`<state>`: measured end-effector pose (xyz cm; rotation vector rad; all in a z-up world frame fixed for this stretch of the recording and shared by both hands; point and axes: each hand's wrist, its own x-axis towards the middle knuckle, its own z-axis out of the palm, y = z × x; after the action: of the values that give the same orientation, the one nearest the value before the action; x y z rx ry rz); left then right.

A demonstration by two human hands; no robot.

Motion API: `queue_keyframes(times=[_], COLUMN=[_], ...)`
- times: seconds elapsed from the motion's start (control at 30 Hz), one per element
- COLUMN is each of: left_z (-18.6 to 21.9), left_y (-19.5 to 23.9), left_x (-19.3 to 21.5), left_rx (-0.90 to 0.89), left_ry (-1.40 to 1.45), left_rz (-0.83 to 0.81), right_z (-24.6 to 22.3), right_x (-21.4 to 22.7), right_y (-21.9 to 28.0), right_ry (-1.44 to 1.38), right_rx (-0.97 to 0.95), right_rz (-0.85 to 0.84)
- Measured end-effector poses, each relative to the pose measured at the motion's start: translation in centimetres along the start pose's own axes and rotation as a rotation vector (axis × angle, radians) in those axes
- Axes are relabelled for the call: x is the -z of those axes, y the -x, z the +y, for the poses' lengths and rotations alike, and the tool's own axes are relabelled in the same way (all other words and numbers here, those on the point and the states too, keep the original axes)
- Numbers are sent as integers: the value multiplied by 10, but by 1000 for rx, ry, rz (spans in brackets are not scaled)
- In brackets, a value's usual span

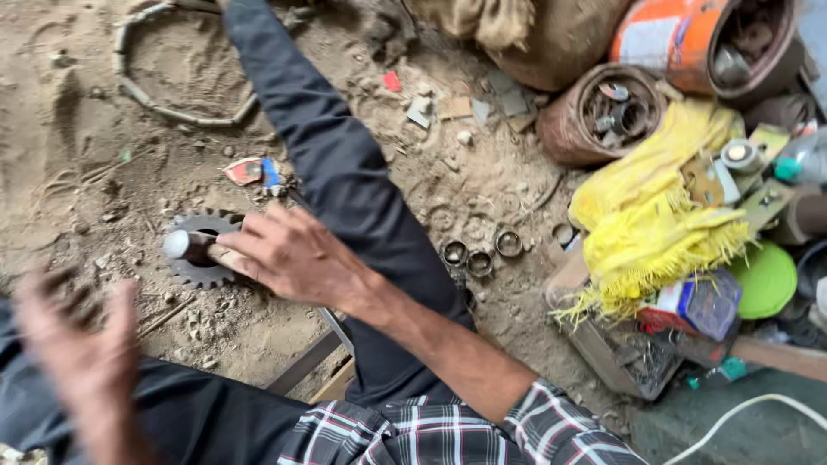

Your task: The person sits on the ground and uses a hammer to repeatedly strike a metal gear-like object and several small metal rings. The person picks up rings from the ground, places them on the gear, and hammers them into place.

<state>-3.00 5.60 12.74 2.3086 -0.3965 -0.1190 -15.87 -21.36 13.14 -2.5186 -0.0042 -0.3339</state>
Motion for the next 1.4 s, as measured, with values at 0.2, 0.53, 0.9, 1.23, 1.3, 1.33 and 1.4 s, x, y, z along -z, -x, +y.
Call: queue_keyframes(times=[0.2, 0.53, 0.9, 1.23, 1.3, 1.33, 1.4], left_z=[23, -33, -18, -12, -10, -10, -9], left_y=[22, 14, 11, 15, 16, 18, 19], left_x=[-120, -121, -113, -113, -115, -118, -118], left_rx=[-117, -337, -280, -319, -245, -204, -284], left_ry=[-193, -280, -238, -260, -131, -66, -248], left_rz=[-298, -222, -145, -169, -195, -209, -194], right_z=[66, 174, 166, 165, 167, 167, 170], right_x=[73, 98, 3, 36, 40, 40, 30], right_y=[81, 278, 317, 336, 346, 351, 350], right_ry=[-81, 210, 88, 219, 177, 159, -82], right_rx=[-285, -1086, -726, -1130, -1111, -1104, -926], right_rz=[278, -378, -291, -802, -719, -681, -397])
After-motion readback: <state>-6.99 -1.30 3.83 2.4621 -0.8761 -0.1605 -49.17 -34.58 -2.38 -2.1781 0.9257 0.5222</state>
